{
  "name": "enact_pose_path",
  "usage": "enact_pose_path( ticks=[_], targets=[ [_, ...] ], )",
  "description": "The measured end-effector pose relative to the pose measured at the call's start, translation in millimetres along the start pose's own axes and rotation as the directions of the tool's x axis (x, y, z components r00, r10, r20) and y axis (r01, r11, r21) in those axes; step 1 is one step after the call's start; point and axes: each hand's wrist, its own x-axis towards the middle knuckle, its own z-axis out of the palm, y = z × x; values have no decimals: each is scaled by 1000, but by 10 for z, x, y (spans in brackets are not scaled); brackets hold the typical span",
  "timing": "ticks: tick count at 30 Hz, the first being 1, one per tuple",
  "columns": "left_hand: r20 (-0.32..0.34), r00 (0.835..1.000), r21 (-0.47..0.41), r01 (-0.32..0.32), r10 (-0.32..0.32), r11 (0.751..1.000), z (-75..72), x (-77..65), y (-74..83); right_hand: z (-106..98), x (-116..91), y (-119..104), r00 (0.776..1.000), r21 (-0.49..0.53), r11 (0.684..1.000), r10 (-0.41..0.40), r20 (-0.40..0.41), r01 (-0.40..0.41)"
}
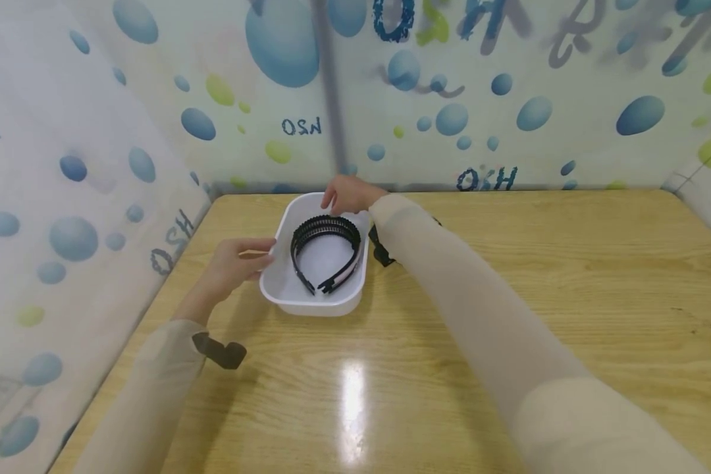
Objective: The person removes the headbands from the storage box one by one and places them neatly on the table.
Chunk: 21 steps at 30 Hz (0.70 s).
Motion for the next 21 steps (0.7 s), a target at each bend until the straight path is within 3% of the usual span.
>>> enact_pose_path(
  ticks=[8,21],
  targets=[
    [-4,1000,-25,0,0,1000,-9,2,1,67,75,62,999,27,999,39,32,-39],
    [-1,1000,-38,10,-10,999,-11,-1,5,119,129,93,999,10,999,46,12,-46]
  ],
)
